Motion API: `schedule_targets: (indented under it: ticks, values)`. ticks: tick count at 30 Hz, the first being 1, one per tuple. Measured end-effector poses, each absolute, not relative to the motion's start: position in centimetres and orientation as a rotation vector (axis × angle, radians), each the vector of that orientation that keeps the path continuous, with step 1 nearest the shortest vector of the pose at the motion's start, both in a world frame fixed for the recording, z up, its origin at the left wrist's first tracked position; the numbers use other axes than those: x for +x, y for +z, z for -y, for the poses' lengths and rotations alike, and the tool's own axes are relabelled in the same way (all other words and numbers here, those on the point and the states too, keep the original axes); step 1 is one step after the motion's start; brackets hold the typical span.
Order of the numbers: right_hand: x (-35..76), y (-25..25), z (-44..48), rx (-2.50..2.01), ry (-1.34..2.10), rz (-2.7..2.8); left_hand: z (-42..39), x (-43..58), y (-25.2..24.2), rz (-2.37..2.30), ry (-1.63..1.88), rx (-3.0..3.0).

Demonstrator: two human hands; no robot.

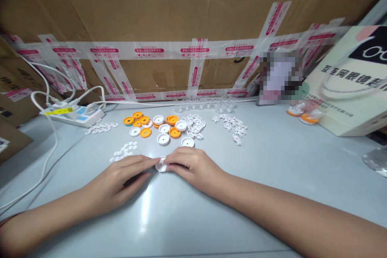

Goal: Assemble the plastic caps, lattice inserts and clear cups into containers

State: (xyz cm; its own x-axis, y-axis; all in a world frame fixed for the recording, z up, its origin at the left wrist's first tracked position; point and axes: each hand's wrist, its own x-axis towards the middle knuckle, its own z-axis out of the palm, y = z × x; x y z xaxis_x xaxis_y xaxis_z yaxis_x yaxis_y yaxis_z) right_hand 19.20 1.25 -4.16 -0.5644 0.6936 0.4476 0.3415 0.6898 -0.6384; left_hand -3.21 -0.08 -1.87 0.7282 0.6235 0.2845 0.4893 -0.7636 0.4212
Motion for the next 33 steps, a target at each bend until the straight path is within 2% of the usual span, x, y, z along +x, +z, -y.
schedule_targets:
  ticks: [26,33]
  values:
    - [19.1,-4.1,-1.07,-0.743,0.463,2.287,0.25,-3.13,-2.2,-0.826,0.647,2.776]
    - [19.06,-4.2,-1.07,-0.72,0.384,2.314,0.27,-3.27,-2.54,-0.825,0.564,2.838]
